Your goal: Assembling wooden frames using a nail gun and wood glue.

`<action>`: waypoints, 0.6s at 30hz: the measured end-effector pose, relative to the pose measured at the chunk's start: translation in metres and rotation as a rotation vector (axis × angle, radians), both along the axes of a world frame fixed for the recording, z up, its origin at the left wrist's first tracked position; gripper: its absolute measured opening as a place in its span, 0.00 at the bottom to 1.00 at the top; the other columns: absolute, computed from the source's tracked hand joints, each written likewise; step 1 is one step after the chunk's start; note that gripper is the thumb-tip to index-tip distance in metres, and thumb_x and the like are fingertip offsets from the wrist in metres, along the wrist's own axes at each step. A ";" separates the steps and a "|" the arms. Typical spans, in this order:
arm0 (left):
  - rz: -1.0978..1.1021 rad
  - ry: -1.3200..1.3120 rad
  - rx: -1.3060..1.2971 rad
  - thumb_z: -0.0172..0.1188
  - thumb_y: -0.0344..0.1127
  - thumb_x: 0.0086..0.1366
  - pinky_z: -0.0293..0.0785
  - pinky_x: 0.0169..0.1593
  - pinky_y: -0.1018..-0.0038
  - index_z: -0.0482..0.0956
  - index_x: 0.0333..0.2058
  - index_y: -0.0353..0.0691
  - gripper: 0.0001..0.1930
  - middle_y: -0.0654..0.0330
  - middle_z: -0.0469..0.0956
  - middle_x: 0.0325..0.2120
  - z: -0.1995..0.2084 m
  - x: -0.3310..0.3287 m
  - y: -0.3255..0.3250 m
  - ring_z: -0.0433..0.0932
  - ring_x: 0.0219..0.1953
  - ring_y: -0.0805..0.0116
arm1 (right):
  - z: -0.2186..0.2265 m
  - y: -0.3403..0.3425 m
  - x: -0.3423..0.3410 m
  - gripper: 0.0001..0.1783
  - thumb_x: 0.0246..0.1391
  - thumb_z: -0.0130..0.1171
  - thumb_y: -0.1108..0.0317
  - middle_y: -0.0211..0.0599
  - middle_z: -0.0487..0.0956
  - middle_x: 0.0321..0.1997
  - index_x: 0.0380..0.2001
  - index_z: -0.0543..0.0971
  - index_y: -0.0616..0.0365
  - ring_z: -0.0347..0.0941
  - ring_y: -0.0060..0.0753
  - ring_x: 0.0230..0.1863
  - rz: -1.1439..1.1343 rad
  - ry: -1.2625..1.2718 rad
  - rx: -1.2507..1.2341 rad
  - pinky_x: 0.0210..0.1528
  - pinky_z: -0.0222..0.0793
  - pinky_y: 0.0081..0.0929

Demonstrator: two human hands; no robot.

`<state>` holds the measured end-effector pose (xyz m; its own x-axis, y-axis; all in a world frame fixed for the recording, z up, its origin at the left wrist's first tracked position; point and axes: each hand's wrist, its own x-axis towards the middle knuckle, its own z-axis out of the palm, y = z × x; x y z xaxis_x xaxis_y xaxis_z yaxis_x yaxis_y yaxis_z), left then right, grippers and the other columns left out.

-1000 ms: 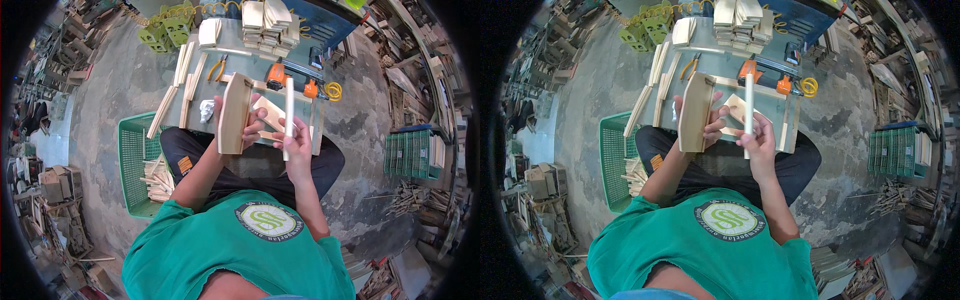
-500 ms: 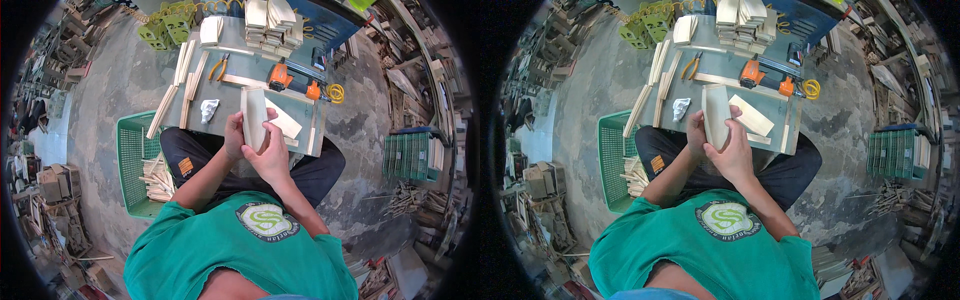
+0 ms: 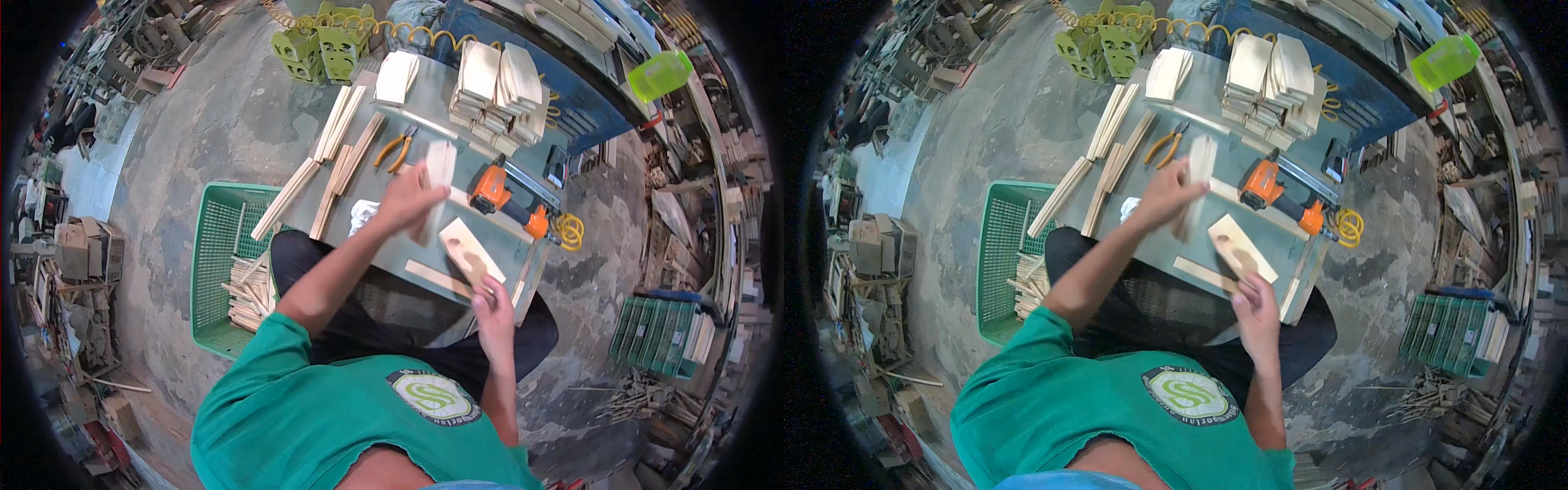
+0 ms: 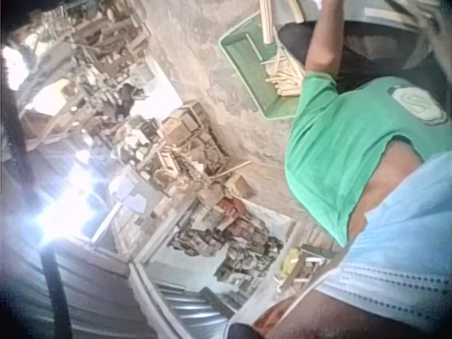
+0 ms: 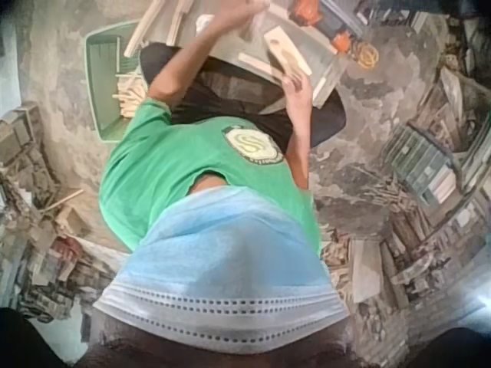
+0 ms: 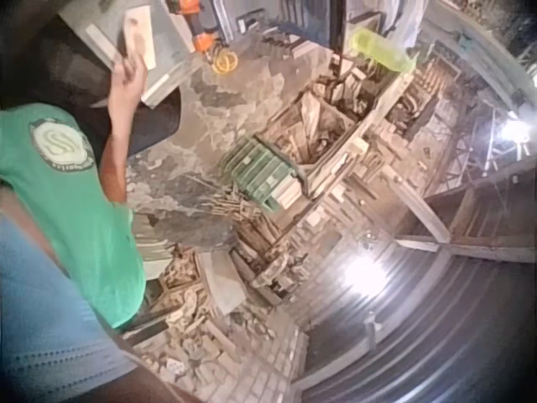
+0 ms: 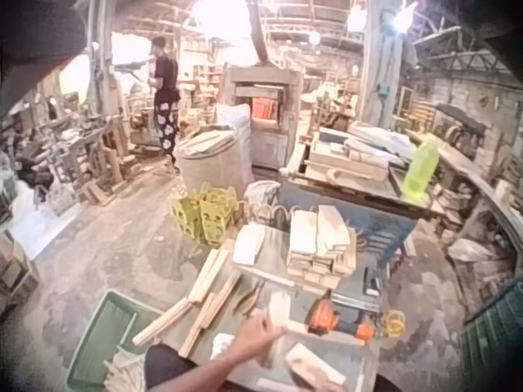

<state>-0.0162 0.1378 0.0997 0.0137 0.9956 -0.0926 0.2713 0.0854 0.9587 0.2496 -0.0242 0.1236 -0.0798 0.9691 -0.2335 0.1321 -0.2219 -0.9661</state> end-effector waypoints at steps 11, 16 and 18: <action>0.004 0.742 -0.226 0.72 0.51 0.48 0.79 0.58 0.61 0.83 0.50 0.33 0.34 0.43 0.83 0.51 -0.013 -0.026 0.286 0.82 0.55 0.47 | -0.029 -0.079 0.168 0.14 0.68 0.60 0.66 0.33 0.83 0.47 0.52 0.78 0.63 0.79 0.22 0.43 -0.669 -0.379 -0.057 0.44 0.74 0.19; 0.050 0.710 -0.282 0.77 0.41 0.43 0.78 0.59 0.58 0.87 0.47 0.35 0.29 0.45 0.82 0.54 -0.053 -0.017 0.336 0.81 0.57 0.50 | -0.044 -0.089 0.171 0.08 0.66 0.61 0.69 0.32 0.81 0.40 0.43 0.79 0.63 0.76 0.21 0.38 -0.768 -0.432 -0.061 0.41 0.72 0.19; 0.185 0.667 -0.231 0.75 0.41 0.46 0.78 0.60 0.57 0.86 0.48 0.35 0.29 0.41 0.82 0.52 -0.064 -0.012 0.343 0.82 0.56 0.48 | -0.053 -0.083 0.166 0.06 0.64 0.60 0.71 0.31 0.79 0.37 0.40 0.79 0.63 0.73 0.23 0.34 -0.844 -0.532 -0.008 0.38 0.70 0.22</action>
<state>-0.0285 0.4804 0.0359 -0.2852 0.9303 -0.2308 0.7530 0.3664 0.5465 0.4159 -0.1069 0.0703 0.7515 0.6582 -0.0454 0.3432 -0.4487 -0.8251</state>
